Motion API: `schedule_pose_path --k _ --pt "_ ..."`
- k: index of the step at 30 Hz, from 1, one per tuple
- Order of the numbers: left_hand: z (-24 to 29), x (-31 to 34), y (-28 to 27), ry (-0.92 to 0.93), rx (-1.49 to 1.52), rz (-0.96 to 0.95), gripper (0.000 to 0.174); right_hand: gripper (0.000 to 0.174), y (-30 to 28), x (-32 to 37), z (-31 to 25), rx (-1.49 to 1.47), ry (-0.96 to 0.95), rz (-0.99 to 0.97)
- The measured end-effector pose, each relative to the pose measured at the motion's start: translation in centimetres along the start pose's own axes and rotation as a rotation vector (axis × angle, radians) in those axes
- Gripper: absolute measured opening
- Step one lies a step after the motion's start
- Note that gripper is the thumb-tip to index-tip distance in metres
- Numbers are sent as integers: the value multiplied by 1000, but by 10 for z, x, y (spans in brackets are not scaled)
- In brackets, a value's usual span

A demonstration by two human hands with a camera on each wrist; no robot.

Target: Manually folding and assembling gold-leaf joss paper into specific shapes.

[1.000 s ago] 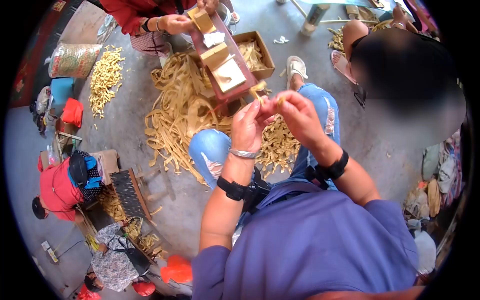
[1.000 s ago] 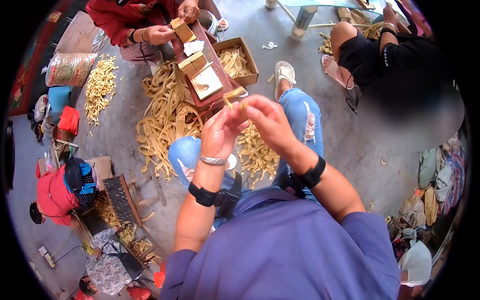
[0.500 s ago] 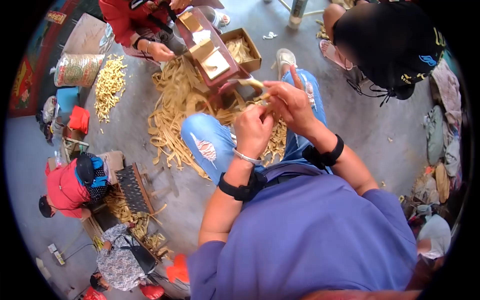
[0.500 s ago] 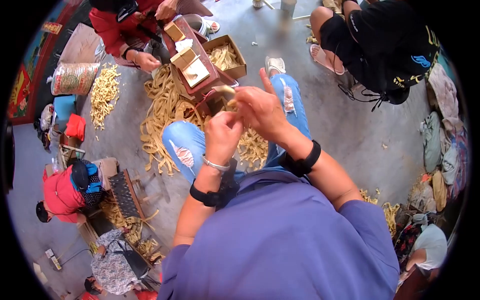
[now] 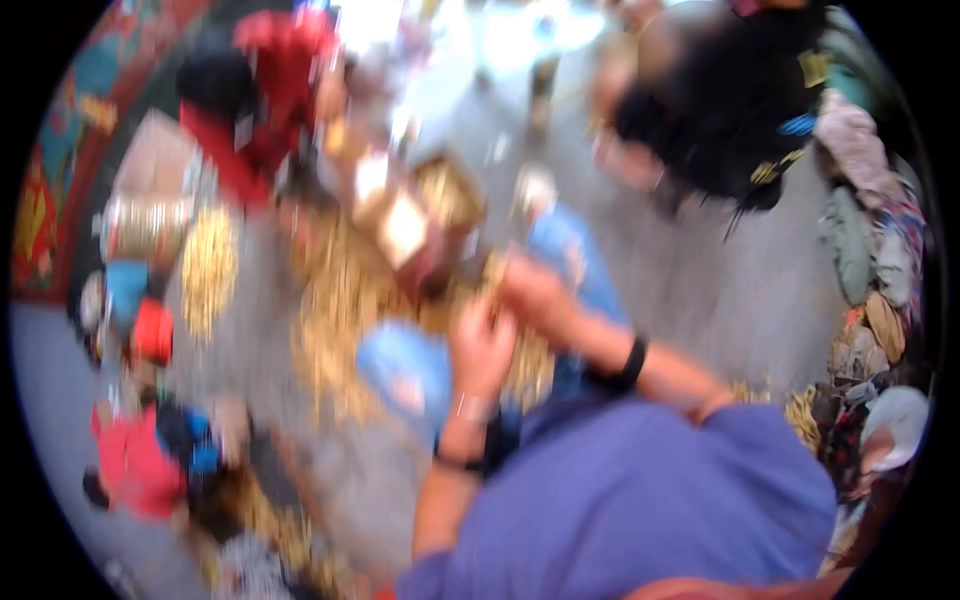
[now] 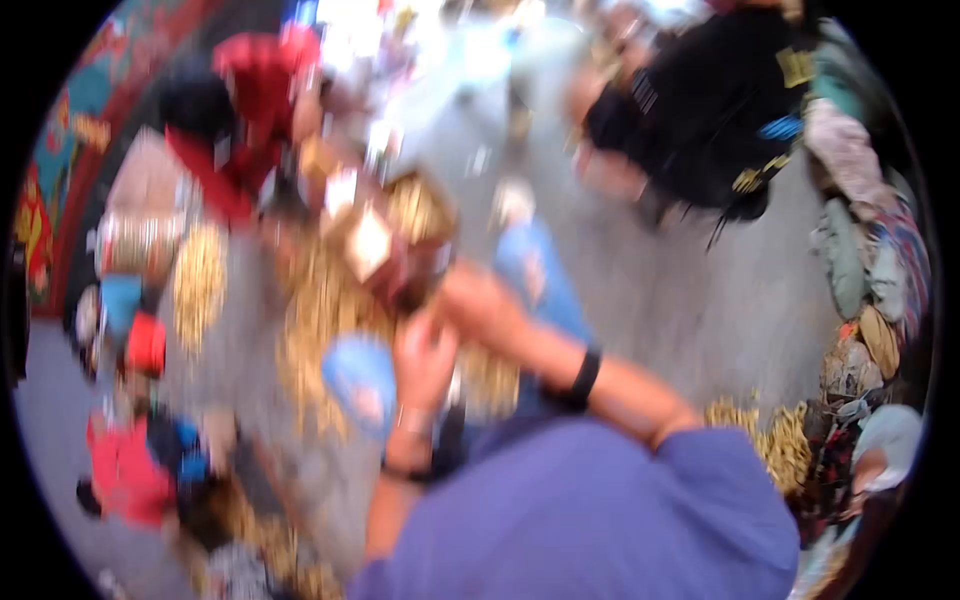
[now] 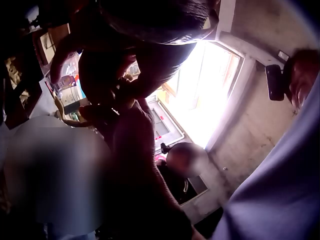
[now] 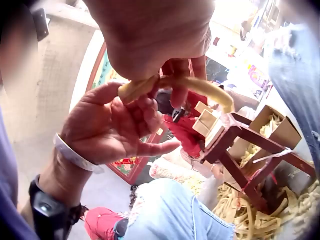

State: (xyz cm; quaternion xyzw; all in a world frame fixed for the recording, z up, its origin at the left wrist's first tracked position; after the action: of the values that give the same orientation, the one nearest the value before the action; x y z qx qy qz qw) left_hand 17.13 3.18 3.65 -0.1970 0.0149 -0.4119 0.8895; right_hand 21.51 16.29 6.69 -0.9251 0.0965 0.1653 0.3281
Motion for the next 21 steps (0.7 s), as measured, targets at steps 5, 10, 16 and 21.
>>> schedule_pose_path --k 5,10,16,21 --pt "35 5 -9 227 -545 172 10 13 11 13 18 -197 257 134" --pt "44 2 -2 446 -761 167 9 22 22 24 41 -252 353 -183" --pt "25 8 -17 126 -334 225 14 29 4 36 14 -560 277 -330" --pt "24 13 -15 111 -199 262 15 25 13 36 23 -724 132 -384"
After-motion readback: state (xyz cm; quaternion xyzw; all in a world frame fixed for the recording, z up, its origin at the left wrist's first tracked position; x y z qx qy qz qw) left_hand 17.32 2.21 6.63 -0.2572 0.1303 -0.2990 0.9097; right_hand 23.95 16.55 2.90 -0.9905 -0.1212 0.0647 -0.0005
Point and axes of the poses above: each hand's wrist, its own x-axis away from the middle knuckle, its own y-axis out of the palm, z = x × y, the point moved 5 cm from there along -x, towards the middle knuckle, and after that the axes turned 12 degrees about -z, right-handed, at the moved point
